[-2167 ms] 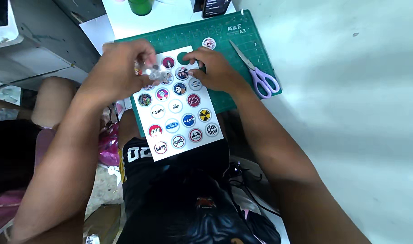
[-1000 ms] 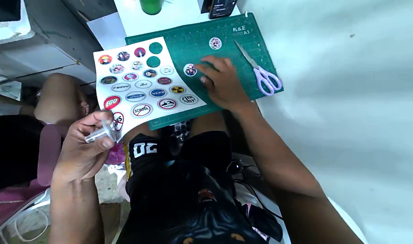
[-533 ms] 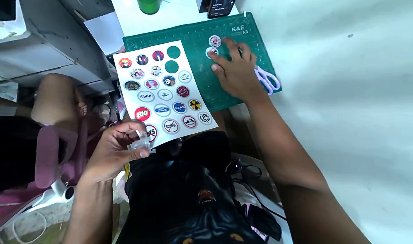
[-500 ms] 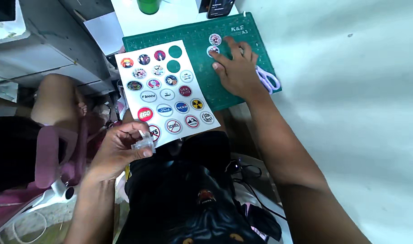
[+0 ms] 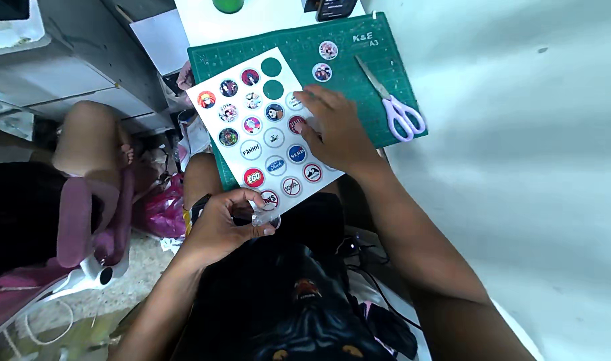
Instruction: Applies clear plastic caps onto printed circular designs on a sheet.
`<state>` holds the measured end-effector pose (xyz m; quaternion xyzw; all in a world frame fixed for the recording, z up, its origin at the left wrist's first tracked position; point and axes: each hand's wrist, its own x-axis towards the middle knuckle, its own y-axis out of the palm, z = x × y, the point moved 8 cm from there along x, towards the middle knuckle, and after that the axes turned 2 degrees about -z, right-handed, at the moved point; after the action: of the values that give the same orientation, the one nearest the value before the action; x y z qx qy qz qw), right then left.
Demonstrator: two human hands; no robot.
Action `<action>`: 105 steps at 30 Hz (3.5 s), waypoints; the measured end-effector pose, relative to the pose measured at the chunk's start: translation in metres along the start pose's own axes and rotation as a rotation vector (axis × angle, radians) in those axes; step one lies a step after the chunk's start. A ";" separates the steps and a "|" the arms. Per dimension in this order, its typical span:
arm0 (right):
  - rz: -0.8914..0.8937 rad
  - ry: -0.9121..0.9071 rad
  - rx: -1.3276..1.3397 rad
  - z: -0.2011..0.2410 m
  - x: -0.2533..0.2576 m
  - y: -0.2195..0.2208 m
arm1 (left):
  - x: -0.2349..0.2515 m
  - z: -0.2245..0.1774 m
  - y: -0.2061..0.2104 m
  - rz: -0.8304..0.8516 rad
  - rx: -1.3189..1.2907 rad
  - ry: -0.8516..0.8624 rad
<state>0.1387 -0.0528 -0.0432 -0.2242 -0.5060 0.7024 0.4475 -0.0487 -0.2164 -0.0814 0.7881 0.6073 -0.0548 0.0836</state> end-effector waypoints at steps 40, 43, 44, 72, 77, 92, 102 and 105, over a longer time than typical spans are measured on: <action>-0.027 0.043 1.030 0.071 -0.030 0.006 | 0.044 -0.073 -0.017 -0.472 0.538 0.305; -0.023 0.006 0.975 0.070 -0.029 0.004 | 0.040 -0.069 -0.019 -0.379 0.464 0.278; -0.003 -0.017 0.963 0.069 -0.029 0.002 | 0.039 -0.068 -0.020 -0.341 0.424 0.256; -0.042 -0.081 0.232 0.044 0.038 -0.015 | 0.131 -0.065 -0.036 -0.362 0.316 0.204; 0.113 -0.085 0.117 0.025 0.074 -0.004 | 0.146 -0.075 -0.044 -0.417 0.957 0.234; 0.292 -0.024 0.067 0.016 0.098 0.019 | 0.143 -0.043 -0.067 -0.500 1.158 0.231; 0.310 -0.006 0.062 0.015 0.099 0.020 | 0.142 -0.043 -0.068 -0.510 1.143 0.238; 0.324 -0.011 0.056 0.014 0.100 0.020 | 0.142 -0.042 -0.068 -0.505 1.141 0.232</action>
<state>0.0697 0.0235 -0.0425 -0.2865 -0.4459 0.7805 0.3316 -0.0790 -0.0561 -0.0716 0.5419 0.6550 -0.3020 -0.4314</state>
